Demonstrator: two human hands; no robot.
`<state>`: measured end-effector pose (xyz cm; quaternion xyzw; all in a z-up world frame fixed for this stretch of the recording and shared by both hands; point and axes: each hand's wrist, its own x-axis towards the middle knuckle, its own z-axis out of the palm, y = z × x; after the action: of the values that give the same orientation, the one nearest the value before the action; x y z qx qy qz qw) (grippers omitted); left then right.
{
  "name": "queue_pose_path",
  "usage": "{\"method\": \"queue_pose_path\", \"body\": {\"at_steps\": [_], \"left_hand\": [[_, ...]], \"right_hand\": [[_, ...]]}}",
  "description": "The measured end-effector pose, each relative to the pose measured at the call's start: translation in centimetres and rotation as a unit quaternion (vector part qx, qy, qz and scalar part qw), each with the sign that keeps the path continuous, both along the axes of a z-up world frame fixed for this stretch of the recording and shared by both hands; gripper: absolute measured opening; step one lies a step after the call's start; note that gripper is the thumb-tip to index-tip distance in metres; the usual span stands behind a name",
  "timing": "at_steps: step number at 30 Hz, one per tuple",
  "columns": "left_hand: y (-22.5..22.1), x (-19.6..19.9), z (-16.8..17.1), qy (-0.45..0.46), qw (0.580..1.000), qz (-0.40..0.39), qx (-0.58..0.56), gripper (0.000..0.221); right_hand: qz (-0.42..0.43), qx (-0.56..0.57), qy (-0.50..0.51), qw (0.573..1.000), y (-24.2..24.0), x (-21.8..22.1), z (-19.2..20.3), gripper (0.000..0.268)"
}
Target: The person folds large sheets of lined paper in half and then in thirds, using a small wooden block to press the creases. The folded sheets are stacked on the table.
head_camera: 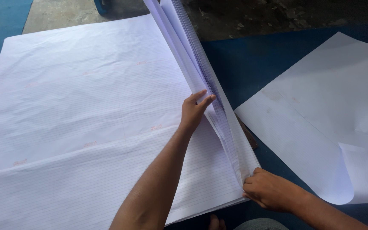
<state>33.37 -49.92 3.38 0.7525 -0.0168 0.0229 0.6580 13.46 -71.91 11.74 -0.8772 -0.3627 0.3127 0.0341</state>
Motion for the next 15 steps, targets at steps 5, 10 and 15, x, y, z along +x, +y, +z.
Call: {"method": "queue_pose_path", "body": {"at_steps": [5, 10, 15], "left_hand": [[0.23, 0.10, -0.40, -0.003, 1.000, -0.008, -0.026, 0.077], [0.30, 0.09, -0.25, -0.001, 0.997, -0.018, -0.072, 0.069], [0.32, -0.38, 0.45, 0.032, 0.998, -0.014, -0.054, 0.061]], "right_hand": [[0.009, 0.007, -0.007, 1.000, 0.03, -0.04, -0.09, 0.036], [-0.006, -0.014, 0.015, 1.000, 0.17, 0.11, 0.07, 0.036], [-0.014, -0.009, 0.022, 1.000, 0.07, 0.12, 0.03, 0.036]]}}
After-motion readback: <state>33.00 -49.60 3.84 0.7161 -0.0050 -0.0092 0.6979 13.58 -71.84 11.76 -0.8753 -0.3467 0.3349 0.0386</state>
